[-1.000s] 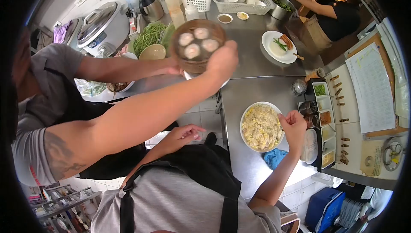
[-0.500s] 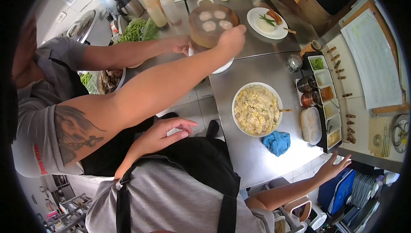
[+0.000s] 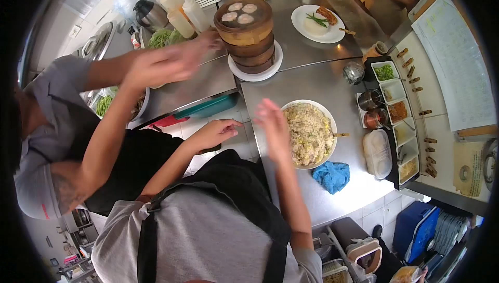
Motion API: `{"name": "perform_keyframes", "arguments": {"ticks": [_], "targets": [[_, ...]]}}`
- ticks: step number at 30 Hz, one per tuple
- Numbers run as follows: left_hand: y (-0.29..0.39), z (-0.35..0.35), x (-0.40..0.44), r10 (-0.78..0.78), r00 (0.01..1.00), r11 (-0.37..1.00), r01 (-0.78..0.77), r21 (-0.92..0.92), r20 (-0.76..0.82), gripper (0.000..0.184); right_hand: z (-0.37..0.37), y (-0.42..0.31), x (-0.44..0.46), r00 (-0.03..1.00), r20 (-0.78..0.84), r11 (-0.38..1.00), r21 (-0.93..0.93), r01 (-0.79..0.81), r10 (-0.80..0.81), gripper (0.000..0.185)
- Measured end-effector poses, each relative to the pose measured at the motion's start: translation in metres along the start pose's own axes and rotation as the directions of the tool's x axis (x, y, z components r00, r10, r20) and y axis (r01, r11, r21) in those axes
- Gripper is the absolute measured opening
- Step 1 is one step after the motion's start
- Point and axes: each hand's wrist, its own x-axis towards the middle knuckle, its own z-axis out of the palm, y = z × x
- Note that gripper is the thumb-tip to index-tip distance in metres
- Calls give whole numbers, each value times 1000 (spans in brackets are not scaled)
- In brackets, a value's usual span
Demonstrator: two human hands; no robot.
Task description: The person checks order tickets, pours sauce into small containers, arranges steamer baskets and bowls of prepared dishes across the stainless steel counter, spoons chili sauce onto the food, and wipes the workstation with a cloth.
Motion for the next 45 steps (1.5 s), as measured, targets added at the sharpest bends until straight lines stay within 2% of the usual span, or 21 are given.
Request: {"name": "perform_keyframes", "arguments": {"ticks": [2,3,5,8,9,11,12,14,15,18,19,22,23,26,27,30,33,35,38,42,45], "targets": [[-20,-2,9,-26,1000,999,26,33,10,35,1,56,21,997,-39,994,82,-70,74,53],[-28,-8,12,-37,999,998,37,50,13,36,-2,63,26,998,-55,996,-81,30,-35,54],[-40,-24,18,-60,992,995,51,-85,-107,42,-8,76,26,968,-40,890,-404,210,-247,55],[-45,-56,28,-221,954,904,121,-410,-204,51,-15,88,27,889,-60,772,-525,358,-453,54],[-40,-73,36,-292,931,838,139,-527,-219,54,-17,88,27,905,-109,787,-543,293,-412,53],[-39,-103,57,-304,909,712,17,-702,-285,64,-18,89,32,921,-209,811,-562,163,-330,52],[-39,-116,71,-314,897,636,-45,-771,-311,69,-19,89,44,927,-243,864,-483,141,-287,51],[-37,-143,105,-296,898,641,-66,-765,-325,70,-22,88,75,930,-308,944,-314,99,-200,49],[-36,-155,123,-288,899,642,-76,-763,-331,70,-23,91,98,909,-352,934,-343,97,-223,49],[-47,-175,181,-323,891,693,-7,-721,-318,71,-37,85,161,875,-337,758,-650,49,-346,43],[-56,-183,194,-224,953,682,4,-731,-204,85,-31,74,168,875,-323,758,-648,73,-361,37],[-39,-198,206,-197,977,675,79,-734,-77,85,-30,52,178,872,-469,857,-498,-130,-141,41],[-17,-206,195,-185,982,689,105,-717,-34,86,-32,56,179,844,-457,775,-627,-82,-280,40],[-8,-221,198,-82,992,653,126,-746,96,88,-13,43,178,821,-539,828,-537,-162,-189,39],[-15,-227,206,-109,973,650,226,-726,206,89,0,32,177,806,-555,751,-617,-233,-205,38],[-17,-234,209,-97,953,688,273,-673,288,90,-8,37,189,754,-636,775,-557,-300,-165,39],[-18,-230,211,-80,954,694,261,-671,288,91,-17,30,196,763,-639,739,-559,-376,-95,37],[-22,-227,212,-75,947,691,274,-669,311,92,-21,31,198,807,-585,819,-498,-283,-77,36],[-27,-226,213,-88,950,691,276,-668,301,92,-19,31,203,825,-541,819,-539,-194,-161,34],[-41,-220,216,-15,949,658,246,-711,315,94,-9,25,199,819,-551,848,-500,-173,-158,34],[-40,-218,217,-96,946,633,299,-714,311,93,-16,27,201,819,-542,822,-543,-172,-186,34]]}}
